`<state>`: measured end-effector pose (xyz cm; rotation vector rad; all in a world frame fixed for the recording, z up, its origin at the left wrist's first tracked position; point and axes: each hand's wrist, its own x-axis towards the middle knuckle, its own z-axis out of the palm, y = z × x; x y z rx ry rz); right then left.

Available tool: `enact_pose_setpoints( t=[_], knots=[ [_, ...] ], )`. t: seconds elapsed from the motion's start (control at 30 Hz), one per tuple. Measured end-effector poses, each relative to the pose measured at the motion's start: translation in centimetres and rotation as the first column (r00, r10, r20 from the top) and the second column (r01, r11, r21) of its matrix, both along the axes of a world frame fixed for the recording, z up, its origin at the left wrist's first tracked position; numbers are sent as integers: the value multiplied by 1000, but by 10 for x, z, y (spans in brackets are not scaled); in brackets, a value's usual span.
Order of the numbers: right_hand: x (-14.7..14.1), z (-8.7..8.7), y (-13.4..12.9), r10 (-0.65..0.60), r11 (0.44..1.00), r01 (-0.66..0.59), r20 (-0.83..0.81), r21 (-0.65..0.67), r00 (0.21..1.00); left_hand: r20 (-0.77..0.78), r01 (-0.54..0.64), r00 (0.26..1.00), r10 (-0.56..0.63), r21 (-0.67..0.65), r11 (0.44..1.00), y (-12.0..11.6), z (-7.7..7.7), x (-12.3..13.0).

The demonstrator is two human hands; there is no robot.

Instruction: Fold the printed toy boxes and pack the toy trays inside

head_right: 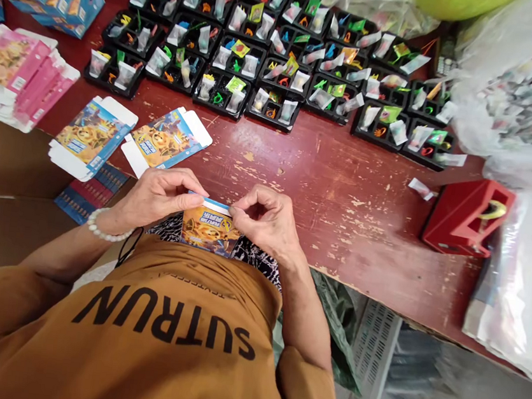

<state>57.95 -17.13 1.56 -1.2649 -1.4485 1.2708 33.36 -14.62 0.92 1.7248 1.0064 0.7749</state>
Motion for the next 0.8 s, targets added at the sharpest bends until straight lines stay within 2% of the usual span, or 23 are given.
enact_pose_setpoints(
  t=[0.2,0.27,0.5,0.6,0.7,0.8],
  knots=[
    [3,-8,-1,1,998,-4,39,69,999,110,43,993,-38,-49,998,9,-11,2],
    [5,-12,-3,12,996,-14,32,83,999,120,58,991,-55,-16,998,10,-13,3],
    [10,-21,-19,47,994,-39,-73,102,996,87,73,991,-97,247,966,-5,-9,-3],
    [9,-24,-26,-4,995,12,-87,95,996,83,55,993,-80,268,962,-12,-14,-4],
    [6,-24,-26,-77,994,80,-32,75,996,86,50,994,-75,257,965,-14,-20,-1],
    [2,-19,-23,-77,989,70,46,133,996,99,23,994,-49,244,970,-12,-22,1]
  ],
)
